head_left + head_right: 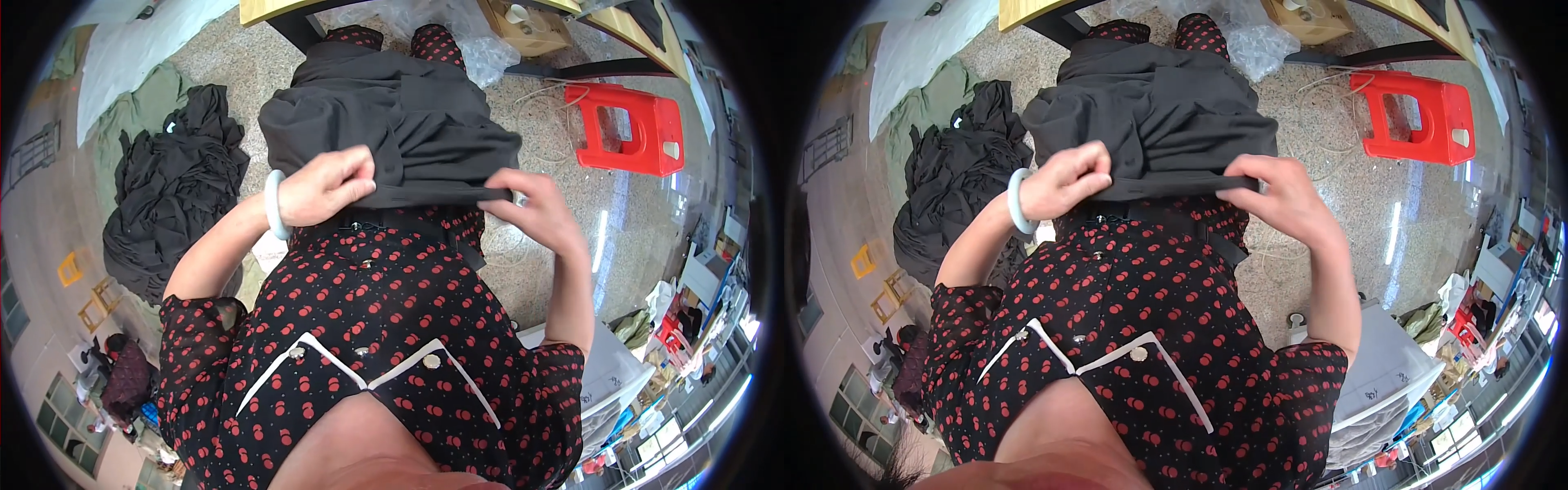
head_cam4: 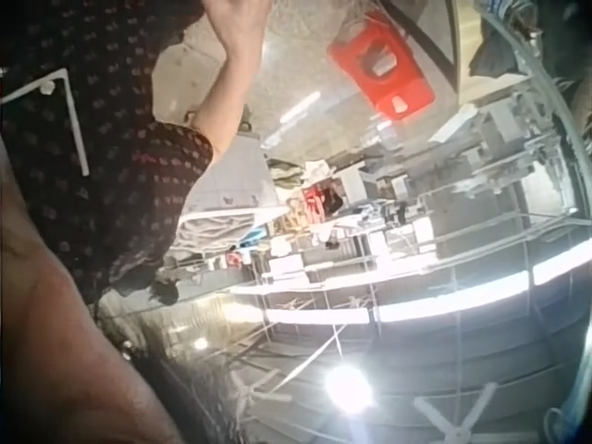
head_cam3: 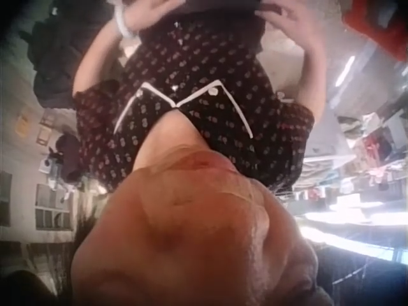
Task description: Inspecting and organizing pairs of black trousers in a garment factory.
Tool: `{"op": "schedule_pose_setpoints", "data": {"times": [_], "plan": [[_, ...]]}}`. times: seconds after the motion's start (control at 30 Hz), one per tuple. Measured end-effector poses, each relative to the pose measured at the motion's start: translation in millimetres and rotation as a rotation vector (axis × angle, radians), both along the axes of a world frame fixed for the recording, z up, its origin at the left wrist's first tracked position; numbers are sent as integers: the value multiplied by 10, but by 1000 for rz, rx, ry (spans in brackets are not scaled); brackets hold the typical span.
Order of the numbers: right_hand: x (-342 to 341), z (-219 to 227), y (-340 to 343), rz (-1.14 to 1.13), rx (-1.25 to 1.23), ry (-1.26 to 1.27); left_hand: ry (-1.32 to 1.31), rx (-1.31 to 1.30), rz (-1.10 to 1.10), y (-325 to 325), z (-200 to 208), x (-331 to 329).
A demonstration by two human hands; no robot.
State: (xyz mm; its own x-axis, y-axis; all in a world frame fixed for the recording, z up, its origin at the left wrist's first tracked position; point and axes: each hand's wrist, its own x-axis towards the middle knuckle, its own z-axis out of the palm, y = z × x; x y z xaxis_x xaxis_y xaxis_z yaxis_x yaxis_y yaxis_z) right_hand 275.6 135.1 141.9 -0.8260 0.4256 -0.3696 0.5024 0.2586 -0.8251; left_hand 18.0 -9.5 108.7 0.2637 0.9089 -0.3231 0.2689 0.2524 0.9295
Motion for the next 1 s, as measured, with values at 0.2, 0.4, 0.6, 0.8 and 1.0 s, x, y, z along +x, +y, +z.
{"op": "schedule_pose_setpoints", "data": {"times": [0.2,0.4,0.6,0.8,1.0], "plan": [[-57,309,-174,189,192,138,472,250,362,459,-539,193],[-28,399,-231,267,351,85,736,-152,37,1588,-892,305],[193,187,-242,218,339,-36,842,418,8,1756,-857,473],[223,26,-208,201,334,-137,349,1212,264,1662,636,730],[150,-108,-223,291,258,-141,319,811,213,1714,26,714]]}}
